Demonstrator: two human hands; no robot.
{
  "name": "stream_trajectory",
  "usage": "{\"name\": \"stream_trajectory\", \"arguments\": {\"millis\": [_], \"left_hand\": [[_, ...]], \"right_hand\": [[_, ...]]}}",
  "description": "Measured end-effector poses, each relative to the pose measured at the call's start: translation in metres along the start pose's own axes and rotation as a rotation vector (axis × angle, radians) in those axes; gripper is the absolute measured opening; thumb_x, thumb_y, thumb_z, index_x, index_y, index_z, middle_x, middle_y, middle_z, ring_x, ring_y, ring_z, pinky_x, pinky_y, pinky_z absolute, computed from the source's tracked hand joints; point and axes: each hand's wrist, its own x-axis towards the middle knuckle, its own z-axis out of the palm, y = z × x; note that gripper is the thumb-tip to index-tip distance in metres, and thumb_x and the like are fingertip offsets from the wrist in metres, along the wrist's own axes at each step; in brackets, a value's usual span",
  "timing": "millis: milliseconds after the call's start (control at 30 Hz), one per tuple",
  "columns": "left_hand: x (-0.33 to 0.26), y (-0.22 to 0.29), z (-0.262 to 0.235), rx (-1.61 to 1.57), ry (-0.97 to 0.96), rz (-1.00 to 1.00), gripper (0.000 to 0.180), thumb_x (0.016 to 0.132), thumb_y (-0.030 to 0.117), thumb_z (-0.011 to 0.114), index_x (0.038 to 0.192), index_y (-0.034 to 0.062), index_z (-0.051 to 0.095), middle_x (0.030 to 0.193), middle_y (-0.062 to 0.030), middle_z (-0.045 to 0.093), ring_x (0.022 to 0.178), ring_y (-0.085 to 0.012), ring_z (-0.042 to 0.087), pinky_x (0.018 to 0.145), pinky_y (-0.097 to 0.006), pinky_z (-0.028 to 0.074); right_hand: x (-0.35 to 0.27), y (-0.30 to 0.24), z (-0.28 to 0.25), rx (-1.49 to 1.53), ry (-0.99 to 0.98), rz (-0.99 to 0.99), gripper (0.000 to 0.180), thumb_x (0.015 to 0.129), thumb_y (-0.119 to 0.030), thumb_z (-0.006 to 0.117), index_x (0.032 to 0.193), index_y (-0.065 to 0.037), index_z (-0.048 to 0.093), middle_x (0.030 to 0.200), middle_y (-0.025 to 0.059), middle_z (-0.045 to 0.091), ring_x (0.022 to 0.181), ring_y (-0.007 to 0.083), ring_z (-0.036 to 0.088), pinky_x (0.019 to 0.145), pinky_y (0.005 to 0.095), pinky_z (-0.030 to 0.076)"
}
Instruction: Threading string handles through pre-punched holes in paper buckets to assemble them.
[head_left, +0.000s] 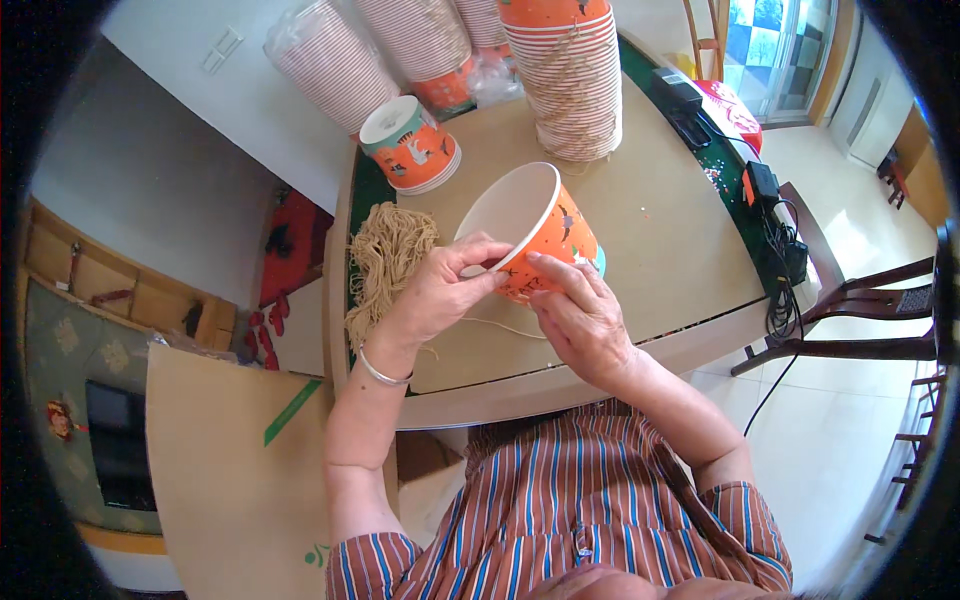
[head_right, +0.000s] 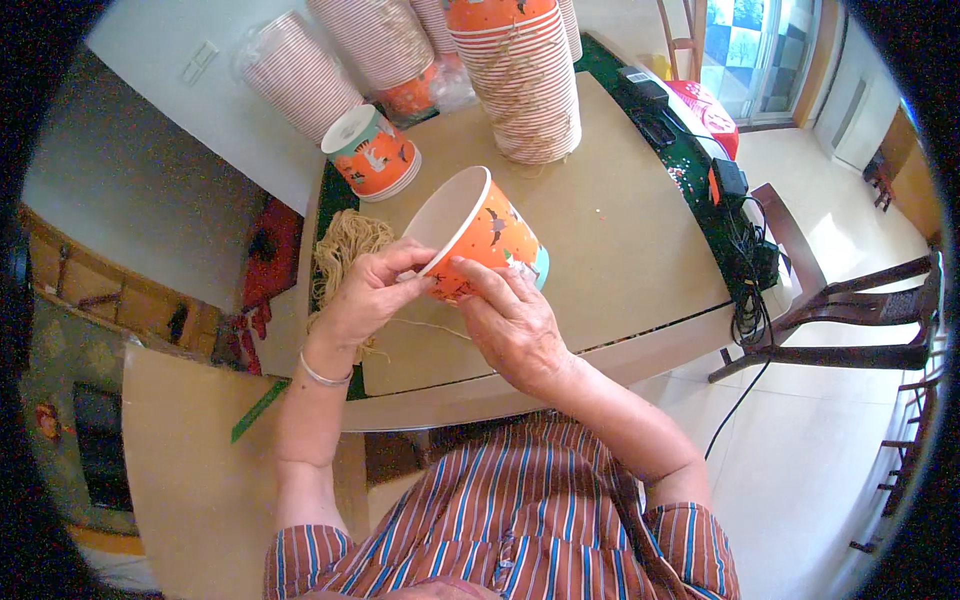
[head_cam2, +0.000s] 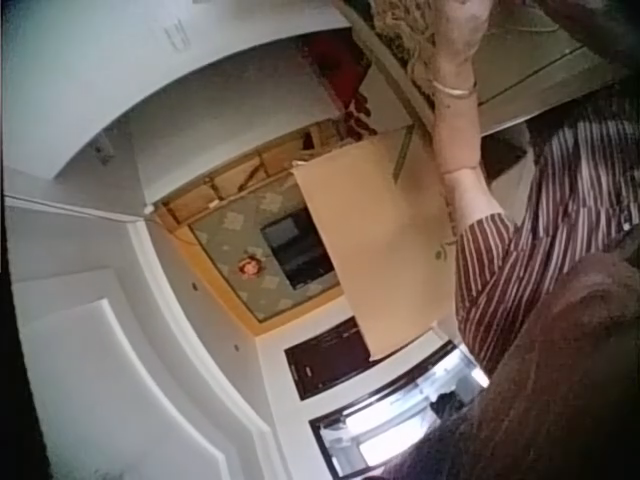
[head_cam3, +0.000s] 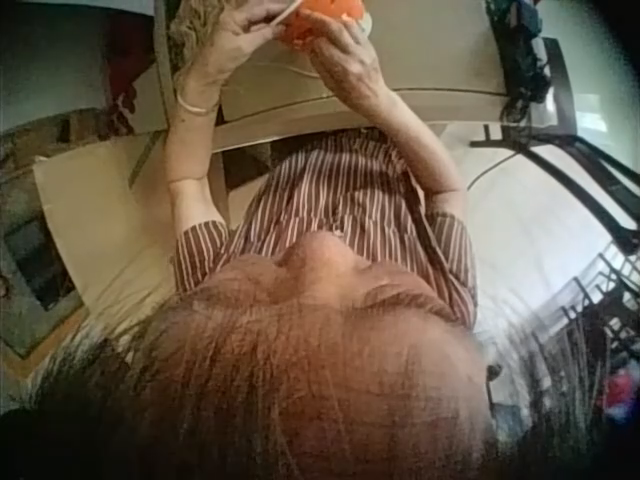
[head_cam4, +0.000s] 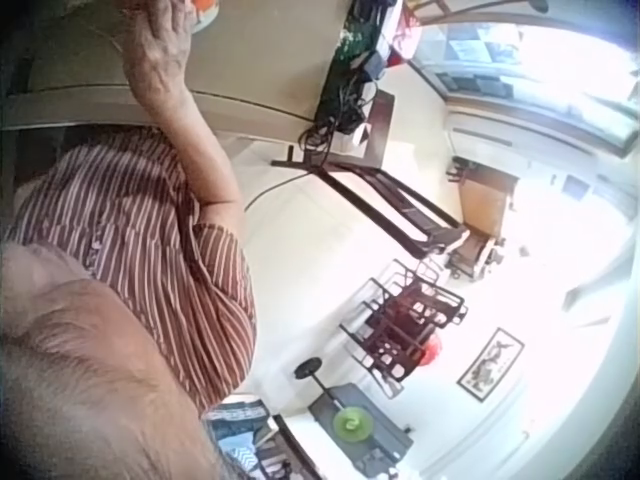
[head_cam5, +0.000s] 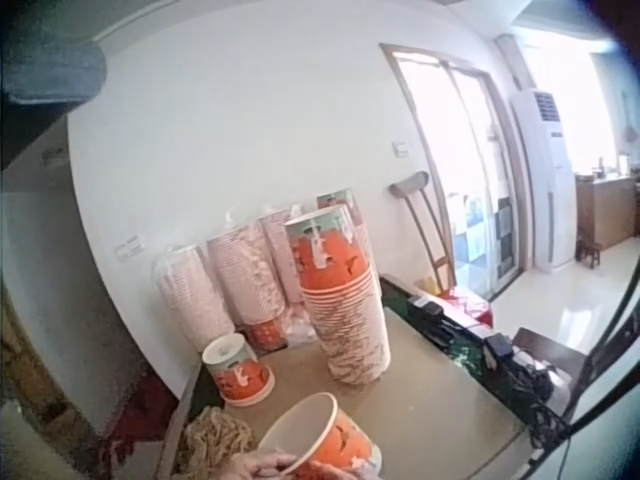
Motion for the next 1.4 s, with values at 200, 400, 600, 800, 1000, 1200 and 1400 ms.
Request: {"name": "stream_trajectory", "arguments": {"millis": [200, 400, 600, 800, 1000, 1200, 1400], "left_hand": [[0.000, -0.004, -0.002, 0.074, -0.026, 0.030, 0.029, 0.097, -0.001, 0.061, 0.126, -0.0006, 0.066, 0.106, -0.0006, 0.062, 0.104, -0.0107, 0.059, 0.092, -0.027, 0.050], [-0.002, 0.002, 0.001, -0.117, -0.022, -0.080, 0.029, 0.097, -0.001, 0.061, 0.126, -0.0010, 0.064, 0.110, 0.0010, 0.064, 0.111, -0.0103, 0.060, 0.098, -0.028, 0.050], [-0.003, -0.003, -0.002, -0.098, -0.012, -0.108, 0.026, 0.096, -0.001, 0.062, 0.122, -0.0010, 0.066, 0.108, 0.0011, 0.064, 0.105, -0.0095, 0.060, 0.096, -0.027, 0.049], [-0.002, -0.001, -0.001, -0.108, -0.012, -0.089, 0.027, 0.094, -0.003, 0.063, 0.121, -0.0016, 0.067, 0.106, 0.0013, 0.064, 0.104, -0.0089, 0.060, 0.094, -0.027, 0.049], [-0.004, -0.002, -0.002, -0.024, -0.029, -0.095, 0.027, 0.093, -0.002, 0.063, 0.120, -0.0013, 0.068, 0.107, 0.0017, 0.064, 0.101, -0.0074, 0.059, 0.089, -0.024, 0.050], [-0.004, 0.001, 0.000, -0.020, -0.040, -0.123, 0.025, 0.095, -0.001, 0.062, 0.120, -0.0008, 0.067, 0.107, 0.0023, 0.063, 0.100, -0.0059, 0.059, 0.085, -0.023, 0.050], [-0.003, 0.005, 0.003, -0.088, -0.047, -0.186, 0.026, 0.097, 0.000, 0.059, 0.122, -0.0017, 0.063, 0.115, -0.0007, 0.065, 0.104, -0.0070, 0.060, 0.090, -0.024, 0.050]], "right_hand": [[0.001, -0.003, -0.002, 0.109, 0.026, 0.067, 0.016, 0.078, 0.004, 0.073, 0.091, -0.001, 0.065, 0.125, 0.0167, 0.061, 0.102, 0.0346, 0.064, 0.089, 0.0438, 0.052], [-0.003, -0.004, -0.001, 0.149, 0.030, 0.052, 0.016, 0.078, 0.004, 0.074, 0.090, -0.002, 0.065, 0.129, 0.0175, 0.059, 0.103, 0.0347, 0.064, 0.088, 0.0446, 0.052], [-0.008, -0.002, 0.001, 0.057, -0.016, 0.017, 0.013, 0.080, 0.002, 0.072, 0.089, -0.003, 0.065, 0.136, 0.0175, 0.057, 0.106, 0.0330, 0.063, 0.092, 0.0451, 0.050], [-0.010, -0.004, 0.002, 0.049, -0.023, 0.024, 0.012, 0.080, 0.001, 0.072, 0.088, -0.003, 0.064, 0.138, 0.0179, 0.056, 0.101, 0.0331, 0.062, 0.090, 0.0458, 0.050], [-0.004, -0.004, -0.002, 0.065, -0.022, 0.016, 0.017, 0.077, -0.004, 0.071, 0.092, -0.003, 0.063, 0.129, 0.0163, 0.056, 0.102, 0.0317, 0.061, 0.088, 0.0439, 0.051], [-0.003, -0.002, -0.007, 0.249, -0.078, 0.081, 0.015, 0.079, 0.003, 0.074, 0.090, -0.003, 0.065, 0.126, 0.0161, 0.058, 0.098, 0.0311, 0.062, 0.087, 0.0432, 0.051], [-0.012, 0.000, -0.003, 0.360, -0.005, 0.097, 0.014, 0.080, 0.003, 0.073, 0.090, -0.002, 0.064, 0.130, 0.0162, 0.057, 0.105, 0.0308, 0.062, 0.091, 0.0434, 0.051]]}}
